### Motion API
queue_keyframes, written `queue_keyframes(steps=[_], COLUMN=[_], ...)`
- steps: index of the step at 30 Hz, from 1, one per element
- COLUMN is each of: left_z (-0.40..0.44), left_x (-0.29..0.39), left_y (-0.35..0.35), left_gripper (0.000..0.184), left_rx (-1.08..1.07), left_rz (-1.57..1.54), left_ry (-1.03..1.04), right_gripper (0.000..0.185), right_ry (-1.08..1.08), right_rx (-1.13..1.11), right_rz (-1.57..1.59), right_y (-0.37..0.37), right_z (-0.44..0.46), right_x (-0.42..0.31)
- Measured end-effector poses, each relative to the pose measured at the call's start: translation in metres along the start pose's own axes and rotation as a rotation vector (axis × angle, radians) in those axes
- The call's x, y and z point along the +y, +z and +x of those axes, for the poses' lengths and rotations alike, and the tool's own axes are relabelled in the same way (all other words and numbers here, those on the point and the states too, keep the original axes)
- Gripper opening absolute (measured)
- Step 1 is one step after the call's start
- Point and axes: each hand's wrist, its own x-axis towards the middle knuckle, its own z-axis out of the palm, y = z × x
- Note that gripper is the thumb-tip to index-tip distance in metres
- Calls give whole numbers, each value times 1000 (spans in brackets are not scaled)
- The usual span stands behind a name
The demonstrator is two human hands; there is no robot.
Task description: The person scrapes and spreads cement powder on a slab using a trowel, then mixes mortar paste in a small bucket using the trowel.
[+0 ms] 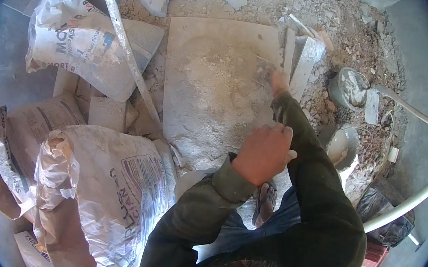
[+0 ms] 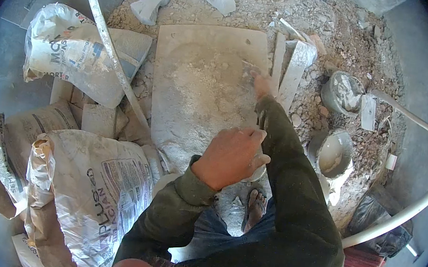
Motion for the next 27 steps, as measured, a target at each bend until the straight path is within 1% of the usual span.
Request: queue_keyframes(steps=[1, 2, 5, 8, 11, 13, 14, 17, 20, 22, 23, 26, 27], left_z=[2, 3, 9, 18, 18, 19, 20, 19, 11, 9, 9, 10, 11], left_x=[-1, -1, -2, -1, -3, -4, -5, -3, -1, -2, -3, -2, -3], left_y=[0, 1, 2, -1, 5, 13, 15, 10, 10, 13, 14, 5, 6], left_gripper=[44, 44, 42, 39, 37, 36, 36, 34, 34, 34, 34, 36, 36], left_rx=[-8, -15, -7, -61, -5, 31, 51, -63, 14, 44, 55, 14, 28], left_rz=[1, 1, -17, -11, -1, -35, -49, -13, 21, 10, -3, -26, -28], left_ry=[-2, -6, 15, -19, 6, 26, 34, -23, 9, 19, 20, -1, 9], right_gripper=[36, 37, 37, 33, 34, 35, 36, 37, 38, 39, 40, 49, 50], right_ry=[-39, -77, -145, -58, -46, 64, 119, 260, 312, 231, 169, -84, -112], right_rx=[-1, -4, -171, -113, -17, 30, 56, 113, 171, 173, 170, 180, 169], right_rz=[-121, -244, -19, 378, 318, 398, 449, 563, 582, 442, 319, -176, -245], right_y=[-7, -11, -20, -44, -74, -77, -71, -37, -4, 14, 21, 19, 17], right_z=[-29, -47, -50, -83, -131, -161, -172, -185, -159, -131, -117, -93, -94], right_x=[-43, -67, -64, -76, -56, -31, -23, -8, -3, -14, -20, -44, -55])
